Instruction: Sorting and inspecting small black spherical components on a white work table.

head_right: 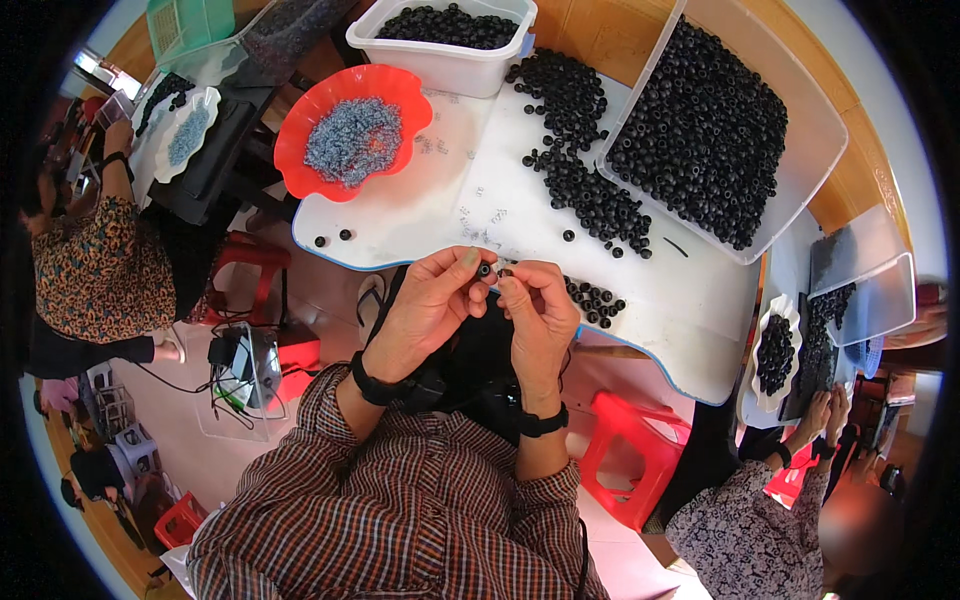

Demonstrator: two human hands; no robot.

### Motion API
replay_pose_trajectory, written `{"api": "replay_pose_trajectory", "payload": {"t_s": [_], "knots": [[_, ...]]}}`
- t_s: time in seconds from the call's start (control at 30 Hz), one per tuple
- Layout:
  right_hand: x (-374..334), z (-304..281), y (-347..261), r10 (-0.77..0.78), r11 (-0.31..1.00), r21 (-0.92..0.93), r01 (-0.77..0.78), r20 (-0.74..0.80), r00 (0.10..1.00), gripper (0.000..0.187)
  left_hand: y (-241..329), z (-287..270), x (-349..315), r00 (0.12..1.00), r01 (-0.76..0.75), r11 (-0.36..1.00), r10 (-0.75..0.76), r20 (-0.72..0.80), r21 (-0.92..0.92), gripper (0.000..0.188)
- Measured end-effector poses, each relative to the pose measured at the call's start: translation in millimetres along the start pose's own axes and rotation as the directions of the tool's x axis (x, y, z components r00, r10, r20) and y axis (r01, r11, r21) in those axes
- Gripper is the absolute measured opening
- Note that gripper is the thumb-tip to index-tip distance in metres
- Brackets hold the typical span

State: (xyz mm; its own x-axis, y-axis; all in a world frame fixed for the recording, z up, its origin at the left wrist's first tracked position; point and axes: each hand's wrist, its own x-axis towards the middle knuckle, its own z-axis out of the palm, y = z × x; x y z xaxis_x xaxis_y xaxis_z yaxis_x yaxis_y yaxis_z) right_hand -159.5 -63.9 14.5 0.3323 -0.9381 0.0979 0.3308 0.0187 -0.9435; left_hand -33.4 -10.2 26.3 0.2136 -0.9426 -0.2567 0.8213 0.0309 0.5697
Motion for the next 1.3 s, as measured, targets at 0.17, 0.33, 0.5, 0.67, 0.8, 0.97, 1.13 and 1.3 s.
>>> {"api": "replay_pose_trajectory", "payload": {"t_s": [0.17, 0.33, 0.5, 0.67, 0.8, 0.97, 1.13, 1.3], "knots": [[-1.4, 11.8, -2.8, -0.131, 0.96, -0.245, 0.132, 0.02, 0.991, 0.01, 0.8, -3.0, -2.4, 1.0, -0.016, 1.0, 0.016, 0.009, -0.001, 0.023], [-4.7, 21.7, -3.3, -0.184, 0.929, -0.318, 0.188, 0.043, 0.982, 0.01, -0.1, -7.5, -3.7, 0.999, -0.036, 0.999, 0.036, -0.001, 0.024, 0.023], [-5.7, 24.6, -1.7, -0.162, 0.948, -0.274, 0.162, 0.024, 0.987, 0.009, 1.4, -6.3, -5.4, 0.997, -0.053, 0.997, 0.055, -0.046, 0.054, 0.022], [-5.6, 23.2, -2.5, -0.159, 0.941, -0.297, 0.164, 0.041, 0.986, 0.008, -0.2, -5.1, -5.9, 0.992, -0.104, 0.986, 0.112, -0.059, 0.131, 0.022], [-5.1, 21.2, -0.1, -0.118, 0.968, -0.22, 0.119, 0.014, 0.993, 0.008, -3.6, -2.3, -4.4, 0.987, -0.131, 0.982, 0.141, -0.072, 0.133, 0.022], [-3.3, 19.3, 0.6, -0.165, 0.945, -0.283, 0.166, 0.029, 0.986, 0.008, -6.2, -0.4, -2.8, 0.986, -0.131, 0.978, 0.145, -0.079, 0.16, 0.022], [-3.1, 17.9, 0.1, -0.171, 0.932, -0.318, 0.173, 0.033, 0.985, 0.008, -4.2, -0.3, -3.9, 0.984, -0.138, 0.963, 0.16, -0.08, 0.231, 0.022], [-0.9, 15.5, 1.6, -0.213, 0.911, -0.354, 0.212, 0.038, 0.976, 0.009, -2.8, -2.2, -4.2, 0.977, -0.204, 0.93, 0.211, 0.01, 0.306, 0.023]]}}
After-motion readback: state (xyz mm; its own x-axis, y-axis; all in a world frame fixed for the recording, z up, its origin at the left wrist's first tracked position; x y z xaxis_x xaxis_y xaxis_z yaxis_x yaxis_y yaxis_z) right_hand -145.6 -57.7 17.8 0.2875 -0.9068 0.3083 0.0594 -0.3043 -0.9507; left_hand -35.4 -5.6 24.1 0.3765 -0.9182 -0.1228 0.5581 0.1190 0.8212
